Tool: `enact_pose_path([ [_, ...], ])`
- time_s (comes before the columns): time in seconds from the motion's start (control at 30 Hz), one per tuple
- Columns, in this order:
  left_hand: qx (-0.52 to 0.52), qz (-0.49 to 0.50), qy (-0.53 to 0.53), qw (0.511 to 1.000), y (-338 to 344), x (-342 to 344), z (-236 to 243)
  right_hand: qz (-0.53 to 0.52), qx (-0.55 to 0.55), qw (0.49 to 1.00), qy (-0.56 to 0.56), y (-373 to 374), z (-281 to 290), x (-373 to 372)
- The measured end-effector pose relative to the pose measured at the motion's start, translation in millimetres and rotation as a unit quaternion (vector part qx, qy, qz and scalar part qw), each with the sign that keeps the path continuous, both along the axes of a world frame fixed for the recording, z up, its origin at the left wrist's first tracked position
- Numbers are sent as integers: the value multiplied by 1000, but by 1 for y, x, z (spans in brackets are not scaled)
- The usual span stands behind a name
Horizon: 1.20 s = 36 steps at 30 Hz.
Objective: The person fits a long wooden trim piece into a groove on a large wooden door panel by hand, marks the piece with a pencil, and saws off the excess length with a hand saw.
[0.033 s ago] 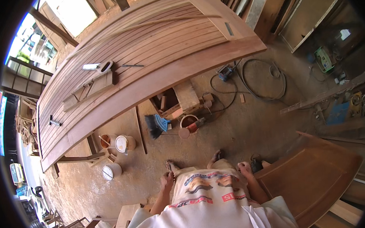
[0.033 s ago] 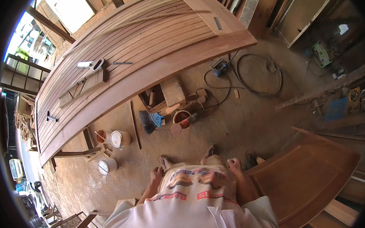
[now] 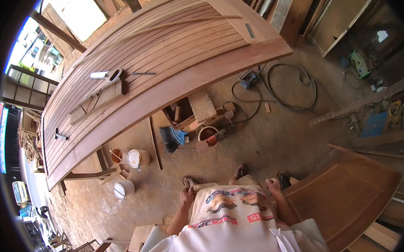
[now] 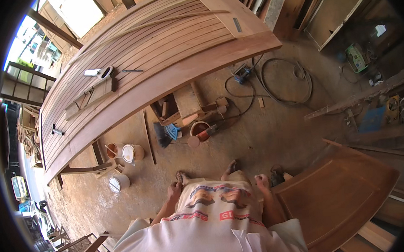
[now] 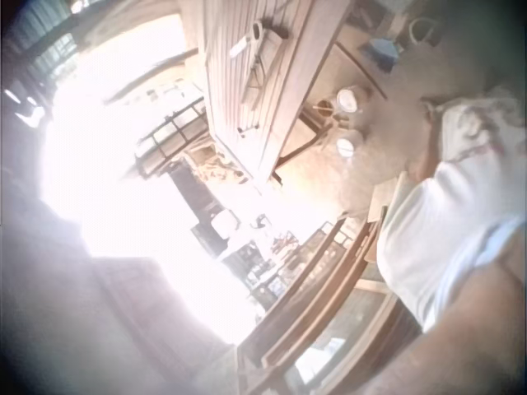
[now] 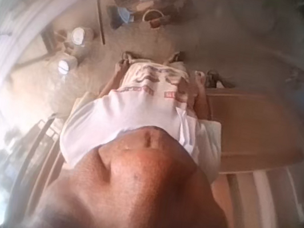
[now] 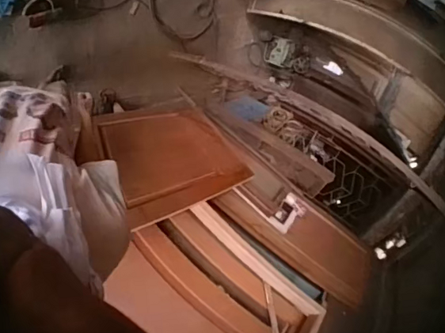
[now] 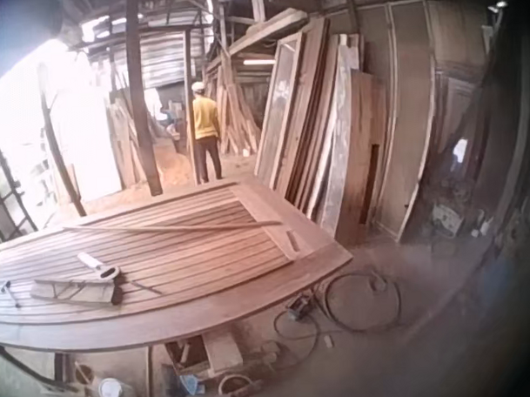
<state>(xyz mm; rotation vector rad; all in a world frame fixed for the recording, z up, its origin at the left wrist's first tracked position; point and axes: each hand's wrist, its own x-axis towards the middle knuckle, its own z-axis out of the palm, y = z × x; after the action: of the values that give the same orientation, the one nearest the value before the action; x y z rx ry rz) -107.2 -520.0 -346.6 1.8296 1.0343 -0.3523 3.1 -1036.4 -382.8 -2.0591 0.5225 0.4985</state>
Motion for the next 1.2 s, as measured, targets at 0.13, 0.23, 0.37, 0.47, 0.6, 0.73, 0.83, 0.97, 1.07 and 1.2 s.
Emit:
enact_pose_path([
  [0.13, 89, -129, -53, 986, -62, 94, 45, -9, -52, 997, 59, -70, 70, 37],
  [0.23, 60, -214, -117, 968, -80, 168, 67, -6, -61, 998, -6, -92, 79, 72],
  [0.37, 41, -292, -159, 942, -148, 272, 151, 26, -79, 994, -66, -107, 58, 123],
  [0.47, 34, -315, -245, 916, -191, 337, 184, 29, -32, 998, -42, -94, 68, 168],
  [0.6, 39, -321, -335, 885, -237, 427, 244, -16, 61, 997, 39, -106, 74, 209],
  [0.73, 116, -265, -421, 860, -259, 543, 287, -95, 65, 989, 98, -180, 48, 211],
  [0.83, 164, -199, -418, 871, -255, 634, 300, -175, 74, 977, 98, -268, 4, 202],
  [0.97, 393, -199, -412, 798, -240, 745, 284, -290, 116, 946, 89, -318, 8, 247],
  [1.07, 426, -217, -315, 820, -234, 794, 270, -317, 105, 939, 85, -312, 17, 285],
  [1.2, 395, -185, -266, 859, -244, 823, 268, -318, 109, 938, 83, -307, 13, 336],
])
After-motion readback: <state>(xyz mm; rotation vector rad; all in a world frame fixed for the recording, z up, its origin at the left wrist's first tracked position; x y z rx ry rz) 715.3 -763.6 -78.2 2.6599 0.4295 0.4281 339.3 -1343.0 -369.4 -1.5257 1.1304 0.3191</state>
